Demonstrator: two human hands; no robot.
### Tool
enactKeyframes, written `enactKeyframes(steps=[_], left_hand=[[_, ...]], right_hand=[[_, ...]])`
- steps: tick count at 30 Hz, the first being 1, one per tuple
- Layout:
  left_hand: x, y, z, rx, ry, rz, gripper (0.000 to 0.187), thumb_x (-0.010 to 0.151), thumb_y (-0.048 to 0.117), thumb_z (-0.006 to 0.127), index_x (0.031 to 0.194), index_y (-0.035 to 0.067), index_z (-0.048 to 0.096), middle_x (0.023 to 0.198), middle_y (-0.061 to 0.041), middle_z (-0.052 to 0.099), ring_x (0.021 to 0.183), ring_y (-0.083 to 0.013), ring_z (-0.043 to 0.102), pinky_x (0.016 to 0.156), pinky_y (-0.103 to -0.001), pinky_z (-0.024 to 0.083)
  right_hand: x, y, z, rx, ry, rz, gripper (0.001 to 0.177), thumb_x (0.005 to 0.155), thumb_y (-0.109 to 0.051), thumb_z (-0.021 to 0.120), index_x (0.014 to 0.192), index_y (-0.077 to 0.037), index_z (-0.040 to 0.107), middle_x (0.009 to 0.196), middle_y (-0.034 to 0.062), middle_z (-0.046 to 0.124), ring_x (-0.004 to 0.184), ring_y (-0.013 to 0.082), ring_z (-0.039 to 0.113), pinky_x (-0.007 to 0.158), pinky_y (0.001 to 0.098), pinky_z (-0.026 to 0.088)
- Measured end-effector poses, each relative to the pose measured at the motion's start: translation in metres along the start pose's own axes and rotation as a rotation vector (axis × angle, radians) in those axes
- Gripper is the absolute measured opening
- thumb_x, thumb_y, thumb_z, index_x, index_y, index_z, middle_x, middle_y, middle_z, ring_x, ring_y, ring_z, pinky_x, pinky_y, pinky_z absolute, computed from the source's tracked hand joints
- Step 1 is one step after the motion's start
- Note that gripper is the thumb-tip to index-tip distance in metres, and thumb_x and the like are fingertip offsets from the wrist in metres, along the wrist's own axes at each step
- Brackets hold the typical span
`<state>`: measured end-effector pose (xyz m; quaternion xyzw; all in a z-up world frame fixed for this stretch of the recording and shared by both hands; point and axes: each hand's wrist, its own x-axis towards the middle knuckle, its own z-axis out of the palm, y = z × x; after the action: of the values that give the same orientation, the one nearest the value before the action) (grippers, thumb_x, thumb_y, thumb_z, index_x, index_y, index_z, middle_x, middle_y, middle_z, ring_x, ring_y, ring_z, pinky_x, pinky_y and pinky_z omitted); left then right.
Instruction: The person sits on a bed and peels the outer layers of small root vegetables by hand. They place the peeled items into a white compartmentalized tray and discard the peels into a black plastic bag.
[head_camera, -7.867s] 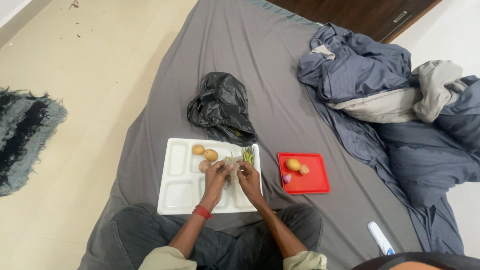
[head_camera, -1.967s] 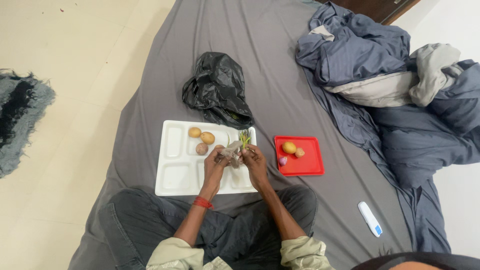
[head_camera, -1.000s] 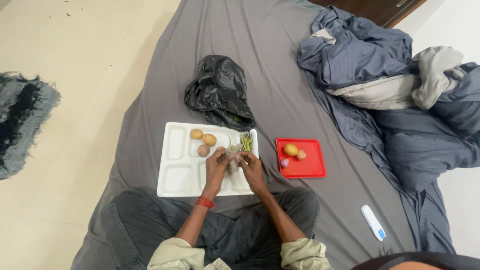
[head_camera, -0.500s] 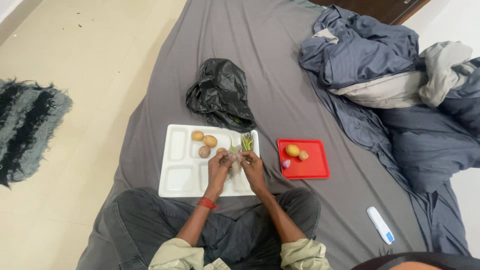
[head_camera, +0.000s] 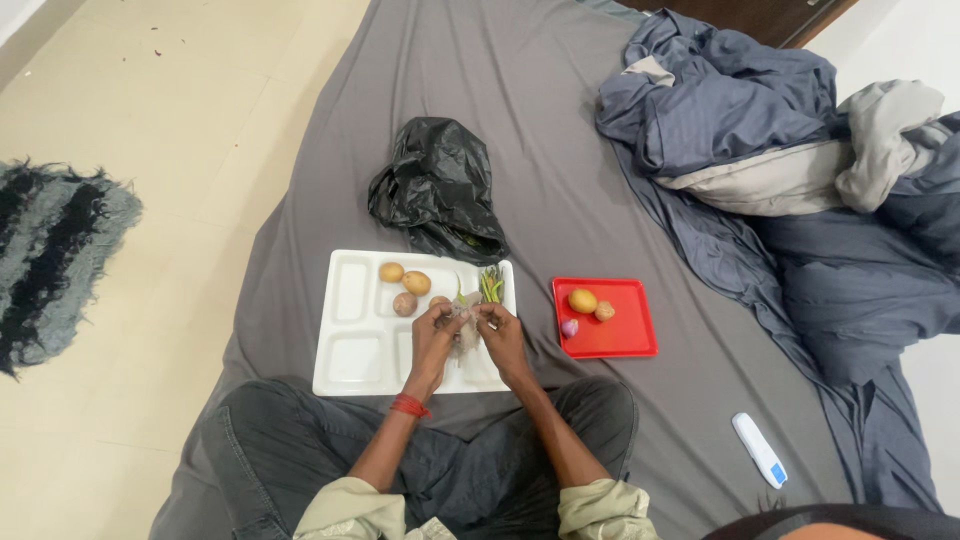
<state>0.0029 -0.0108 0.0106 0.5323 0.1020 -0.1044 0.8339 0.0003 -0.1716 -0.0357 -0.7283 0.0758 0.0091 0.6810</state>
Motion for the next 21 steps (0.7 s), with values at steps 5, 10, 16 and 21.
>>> enactKeyframes(steps=[5,10,16,21], left_hand=[[0.006,0.000,-0.008,-0.049,0.047,0.009,0.018,0.090,0.011,0.074,0.101,-0.003,0.073,0.080,0.000,0.064,0.068,-0.0066,0.056,0.058,-0.023,0.046],[0.008,-0.006,-0.010,-0.033,0.028,-0.021,0.020,0.090,0.011,0.073,0.103,-0.003,0.073,0.079,-0.002,0.068,0.067,-0.0077,0.059,0.058,-0.022,0.047],[0.008,-0.011,-0.008,-0.002,0.040,-0.013,0.021,0.092,0.011,0.073,0.106,-0.003,0.073,0.080,-0.001,0.065,0.068,-0.0070,0.057,0.058,-0.023,0.046],[0.009,-0.001,-0.018,-0.069,0.038,-0.032,0.018,0.092,0.010,0.070,0.107,0.000,0.072,0.084,0.001,0.072,0.069,-0.0053,0.062,0.059,-0.022,0.048]], right_hand=[[-0.001,0.004,0.002,0.008,-0.057,-0.003,0.017,0.096,-0.001,0.063,0.112,0.002,0.068,0.095,0.0014,0.069,0.086,0.0091,0.062,0.076,0.0240,0.051],[0.000,0.009,0.004,0.067,-0.040,0.000,0.019,0.096,-0.001,0.061,0.114,0.000,0.067,0.096,-0.0003,0.067,0.088,0.0081,0.062,0.076,0.0250,0.053],[0.001,0.015,-0.001,0.003,-0.067,-0.007,0.019,0.097,0.000,0.061,0.115,0.003,0.066,0.099,0.0034,0.068,0.085,0.0102,0.061,0.075,0.0262,0.051],[-0.002,0.016,0.006,0.004,-0.108,0.013,0.015,0.100,-0.003,0.060,0.114,0.002,0.064,0.097,0.0032,0.069,0.087,0.0104,0.065,0.076,0.0255,0.054]])
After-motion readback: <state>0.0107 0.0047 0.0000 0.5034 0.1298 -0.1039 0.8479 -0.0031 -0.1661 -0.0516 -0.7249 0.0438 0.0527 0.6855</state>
